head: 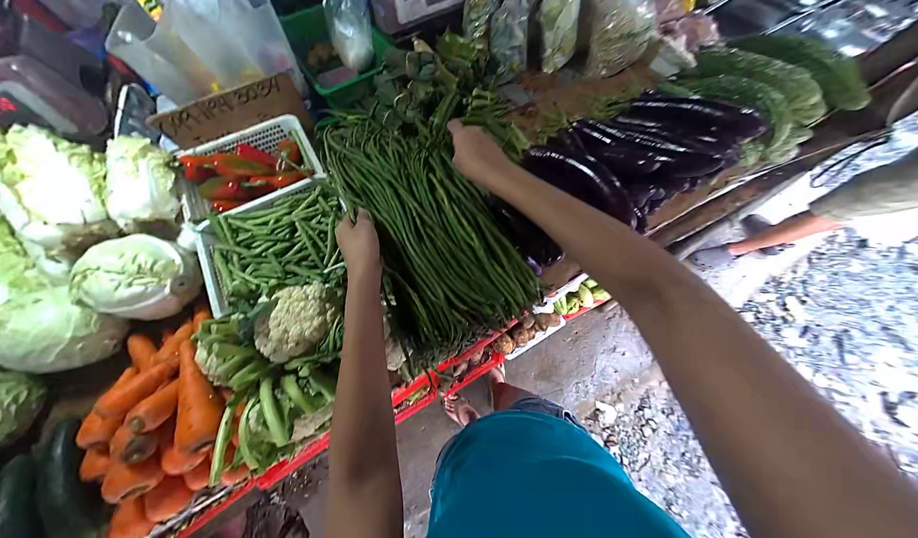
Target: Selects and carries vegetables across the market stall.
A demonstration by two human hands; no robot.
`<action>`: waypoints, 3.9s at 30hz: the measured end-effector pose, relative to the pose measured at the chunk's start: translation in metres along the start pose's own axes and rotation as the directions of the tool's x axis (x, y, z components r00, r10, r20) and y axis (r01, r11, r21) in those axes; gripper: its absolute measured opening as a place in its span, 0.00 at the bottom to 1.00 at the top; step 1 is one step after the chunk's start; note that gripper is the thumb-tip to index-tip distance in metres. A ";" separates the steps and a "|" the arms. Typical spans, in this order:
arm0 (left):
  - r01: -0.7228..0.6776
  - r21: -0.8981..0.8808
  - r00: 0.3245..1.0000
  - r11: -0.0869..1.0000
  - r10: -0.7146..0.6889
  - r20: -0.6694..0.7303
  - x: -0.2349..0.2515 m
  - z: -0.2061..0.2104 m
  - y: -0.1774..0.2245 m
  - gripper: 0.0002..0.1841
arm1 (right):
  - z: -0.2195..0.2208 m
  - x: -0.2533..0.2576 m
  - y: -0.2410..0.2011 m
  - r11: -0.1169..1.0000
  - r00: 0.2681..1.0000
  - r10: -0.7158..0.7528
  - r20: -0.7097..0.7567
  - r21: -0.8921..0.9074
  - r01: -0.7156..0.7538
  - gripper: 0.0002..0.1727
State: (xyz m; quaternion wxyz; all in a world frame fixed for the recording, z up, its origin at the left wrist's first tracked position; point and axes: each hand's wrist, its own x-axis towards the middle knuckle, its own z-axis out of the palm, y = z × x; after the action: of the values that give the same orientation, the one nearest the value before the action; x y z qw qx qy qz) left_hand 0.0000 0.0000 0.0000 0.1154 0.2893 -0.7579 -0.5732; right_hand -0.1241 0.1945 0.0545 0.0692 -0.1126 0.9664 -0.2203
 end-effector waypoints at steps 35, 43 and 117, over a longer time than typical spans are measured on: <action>0.148 0.279 0.989 0.949 -0.137 -0.060 -0.150 0.011 -0.032 0.29 | 0.050 -0.406 0.237 0.694 0.929 -0.191 0.316 0.713 -0.100 0.16; 0.136 0.245 0.989 0.960 -0.116 -0.091 -0.172 0.007 -0.039 0.27 | 0.051 -0.458 0.278 0.679 0.963 -0.017 0.268 0.711 -0.185 0.15; -0.481 -0.050 0.218 0.875 0.175 0.960 -0.443 0.475 0.051 0.11 | 0.074 -0.669 0.485 -0.431 0.114 0.869 0.481 0.624 0.652 0.11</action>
State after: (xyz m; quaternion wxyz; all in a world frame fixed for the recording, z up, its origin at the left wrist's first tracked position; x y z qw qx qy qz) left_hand 0.1010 0.6432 -0.0333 -0.2719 -0.2609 -0.7874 -0.4878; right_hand 0.4446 0.7557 -0.1692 -0.3160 0.5552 0.0465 -0.7679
